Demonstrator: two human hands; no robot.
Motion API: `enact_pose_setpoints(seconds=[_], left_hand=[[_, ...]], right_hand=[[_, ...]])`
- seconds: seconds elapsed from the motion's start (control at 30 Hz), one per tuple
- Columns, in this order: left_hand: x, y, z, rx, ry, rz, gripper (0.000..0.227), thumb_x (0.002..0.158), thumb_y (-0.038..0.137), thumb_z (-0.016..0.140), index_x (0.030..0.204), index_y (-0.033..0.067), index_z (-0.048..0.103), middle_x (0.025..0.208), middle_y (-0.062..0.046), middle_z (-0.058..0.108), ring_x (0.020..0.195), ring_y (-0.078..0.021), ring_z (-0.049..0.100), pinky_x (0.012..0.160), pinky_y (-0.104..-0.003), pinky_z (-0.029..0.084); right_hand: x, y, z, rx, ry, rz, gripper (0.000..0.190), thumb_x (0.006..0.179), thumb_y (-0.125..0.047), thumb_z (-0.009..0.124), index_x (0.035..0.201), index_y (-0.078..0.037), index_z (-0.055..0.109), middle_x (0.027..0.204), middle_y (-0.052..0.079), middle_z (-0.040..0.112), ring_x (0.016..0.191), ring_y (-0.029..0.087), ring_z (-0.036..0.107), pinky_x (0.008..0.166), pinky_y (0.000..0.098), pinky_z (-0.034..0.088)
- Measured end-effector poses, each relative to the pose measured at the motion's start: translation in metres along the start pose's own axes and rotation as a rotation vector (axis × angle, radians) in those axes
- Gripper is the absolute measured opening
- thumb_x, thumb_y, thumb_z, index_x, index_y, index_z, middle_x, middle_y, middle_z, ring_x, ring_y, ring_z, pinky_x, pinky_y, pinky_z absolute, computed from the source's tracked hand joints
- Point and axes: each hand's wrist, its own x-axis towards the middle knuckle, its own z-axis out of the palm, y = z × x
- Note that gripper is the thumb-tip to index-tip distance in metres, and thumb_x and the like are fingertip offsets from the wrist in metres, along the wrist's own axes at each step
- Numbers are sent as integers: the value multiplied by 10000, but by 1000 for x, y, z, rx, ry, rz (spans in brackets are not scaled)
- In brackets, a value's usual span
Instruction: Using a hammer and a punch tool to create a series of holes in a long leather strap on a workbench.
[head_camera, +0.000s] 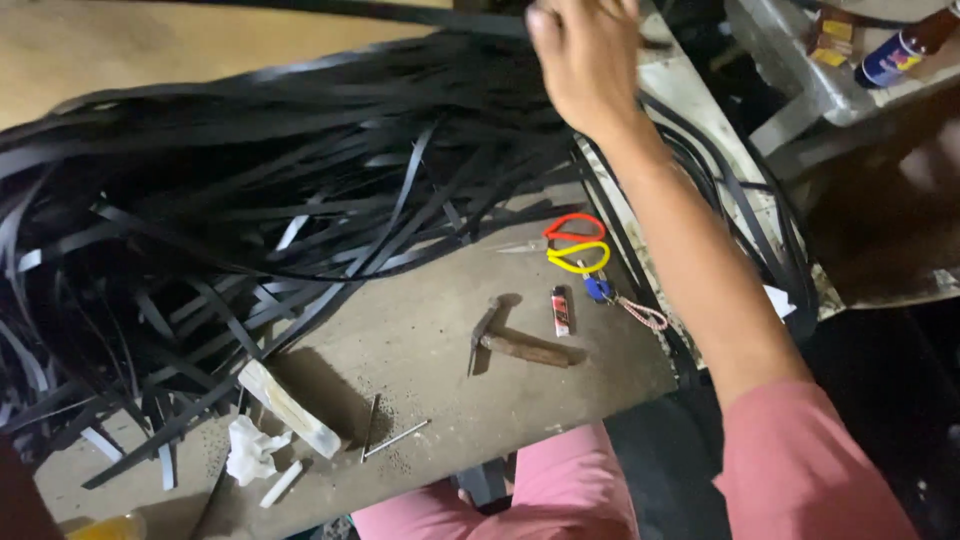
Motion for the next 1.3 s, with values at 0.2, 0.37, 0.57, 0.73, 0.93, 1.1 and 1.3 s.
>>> enact_pose_setpoints(seconds=[0.2,0.37,0.57,0.73,0.93,1.1,1.3], left_hand=[[23,76,-127,692,-86,103,575,973,513,502,1519,333,506,1874,-56,335,1316,-70,468,1064,-241,330],[-35,224,-352,-946,468,109,80,956,131,661,895,121,711,788,-109,642,869,-380,658,852,-471,506],[-93,377,-483,-1654,14,412,160,895,216,699,1020,145,769,808,-78,743,764,-301,751,686,-408,579],[-105,450,-550,-1904,-80,648,221,975,209,616,1130,169,769,819,-118,726,770,-363,732,676,-453,573],[-97,490,-567,-1970,-94,608,225,1008,231,609,1019,107,796,806,-159,761,759,-395,734,692,-453,595],[-106,502,-553,-2163,-92,495,223,1045,178,594,1058,84,796,891,-159,781,818,-386,742,723,-407,606],[-109,503,-554,-2162,-48,473,169,1012,140,645,1048,80,799,925,-142,790,854,-357,752,769,-421,612]], right_hand=[[-65,-52,2,-40,-348,403,576,1196,-356,507,1654,-147,228,1722,103,245,1620,307,252,1348,496,230],[-156,-131,-76,316,-253,570,238,999,-135,646,1222,-58,678,1079,147,712,1002,377,686,918,462,497],[-264,-175,-179,35,-264,828,148,945,-124,729,1086,-134,773,933,1,747,847,199,714,839,323,550],[-356,-154,-246,-329,-321,897,137,932,-132,727,1051,-199,743,953,10,732,876,286,705,757,411,570],[-402,-151,-263,-351,-598,1179,270,916,-282,707,1166,-181,711,964,120,754,907,385,724,752,527,575],[-409,-165,-251,-301,-575,1224,268,918,-259,715,1141,-111,713,925,176,759,888,434,720,708,537,586],[-381,-172,-268,-530,-377,1038,224,854,-317,836,1004,-169,761,871,61,758,800,300,737,639,412,599]])
